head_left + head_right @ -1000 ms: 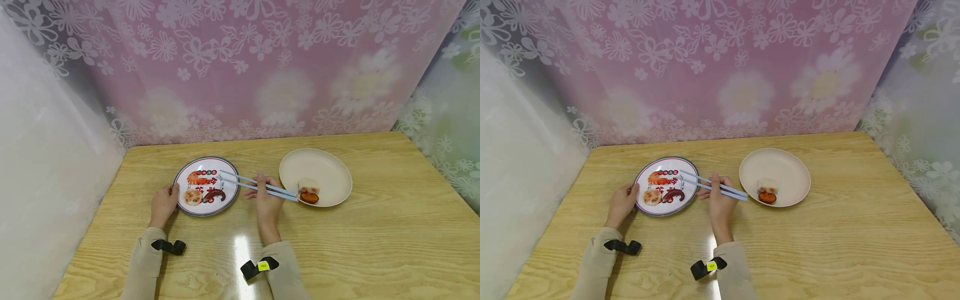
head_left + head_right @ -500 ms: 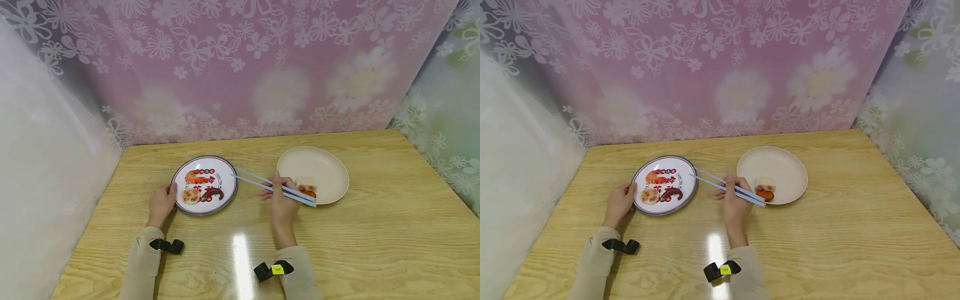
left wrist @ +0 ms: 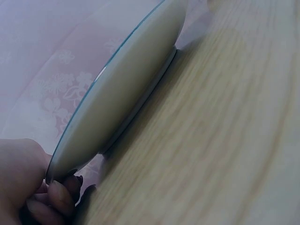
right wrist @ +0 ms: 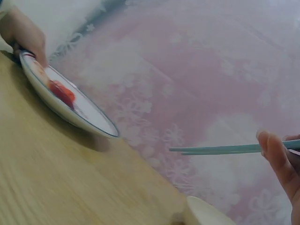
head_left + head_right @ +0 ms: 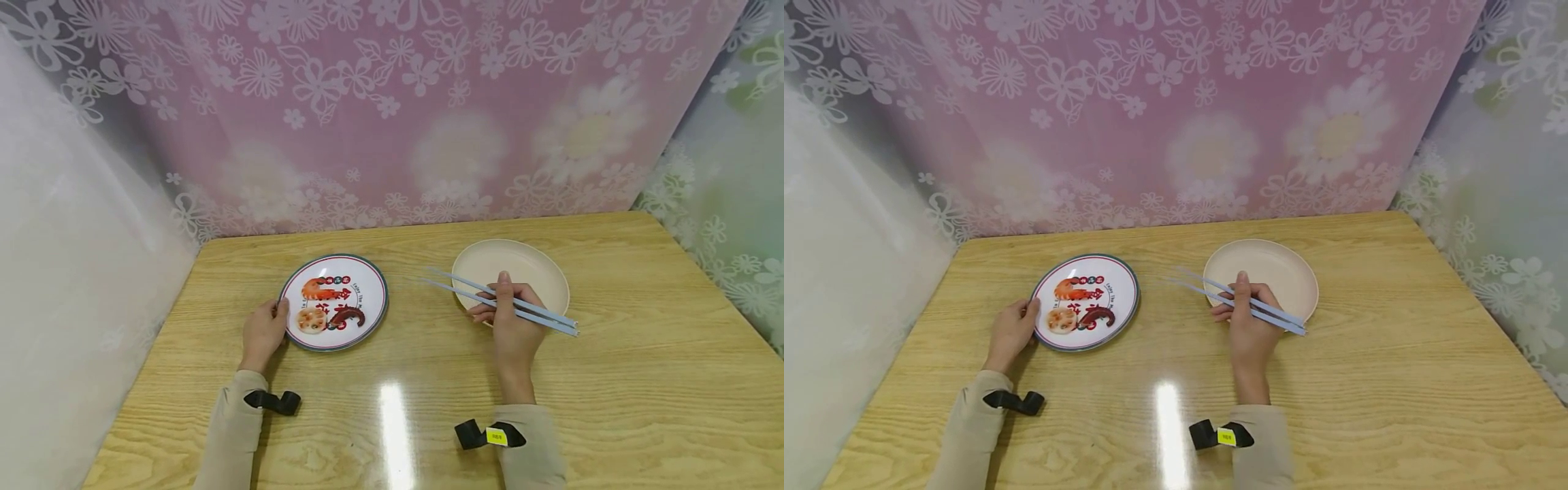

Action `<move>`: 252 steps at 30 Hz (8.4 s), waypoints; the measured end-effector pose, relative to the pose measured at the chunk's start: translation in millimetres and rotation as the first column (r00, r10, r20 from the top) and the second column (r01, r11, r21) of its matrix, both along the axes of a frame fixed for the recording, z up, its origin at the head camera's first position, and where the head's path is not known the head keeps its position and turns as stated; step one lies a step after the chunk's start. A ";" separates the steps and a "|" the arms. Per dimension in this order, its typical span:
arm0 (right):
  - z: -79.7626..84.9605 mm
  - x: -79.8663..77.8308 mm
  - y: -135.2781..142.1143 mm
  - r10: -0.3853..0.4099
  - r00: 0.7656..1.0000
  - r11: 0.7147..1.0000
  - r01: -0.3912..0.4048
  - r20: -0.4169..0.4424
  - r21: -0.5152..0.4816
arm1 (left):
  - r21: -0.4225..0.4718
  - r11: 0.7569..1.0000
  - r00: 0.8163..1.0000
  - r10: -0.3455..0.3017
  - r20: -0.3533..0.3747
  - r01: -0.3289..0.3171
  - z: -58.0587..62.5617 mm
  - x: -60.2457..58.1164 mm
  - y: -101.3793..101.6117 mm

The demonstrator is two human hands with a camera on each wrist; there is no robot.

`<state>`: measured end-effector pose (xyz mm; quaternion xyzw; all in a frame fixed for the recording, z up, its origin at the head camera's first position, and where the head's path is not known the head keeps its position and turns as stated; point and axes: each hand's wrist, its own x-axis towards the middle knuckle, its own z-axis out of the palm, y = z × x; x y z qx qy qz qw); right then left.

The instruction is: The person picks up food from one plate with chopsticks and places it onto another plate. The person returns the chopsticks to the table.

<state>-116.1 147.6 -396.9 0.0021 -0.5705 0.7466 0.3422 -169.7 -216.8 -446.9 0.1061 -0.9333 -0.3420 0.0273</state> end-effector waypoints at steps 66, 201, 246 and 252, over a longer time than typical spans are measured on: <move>31.2 23.2 56.6 -0.223 0.960 0.748 0.056 0.171 0.661 | 0.018 1.000 1.000 0.001 -0.003 -0.001 2.9 2.0 1.5; -8.6 2.8 48.2 -0.284 0.958 0.941 0.288 0.052 -0.179 | 0.016 1.000 1.000 0.014 0.027 -0.015 1.3 -3.3 2.2; -8.6 1.8 37.0 -0.262 0.965 0.948 0.258 0.006 -0.184 | 0.001 1.000 1.000 -0.010 -0.004 0.010 1.6 2.4 -0.1; -8.8 1.2 35.6 -0.270 0.963 0.948 0.270 0.028 -0.168 | 0.003 1.000 1.000 -0.004 -0.004 0.004 1.6 2.3 1.2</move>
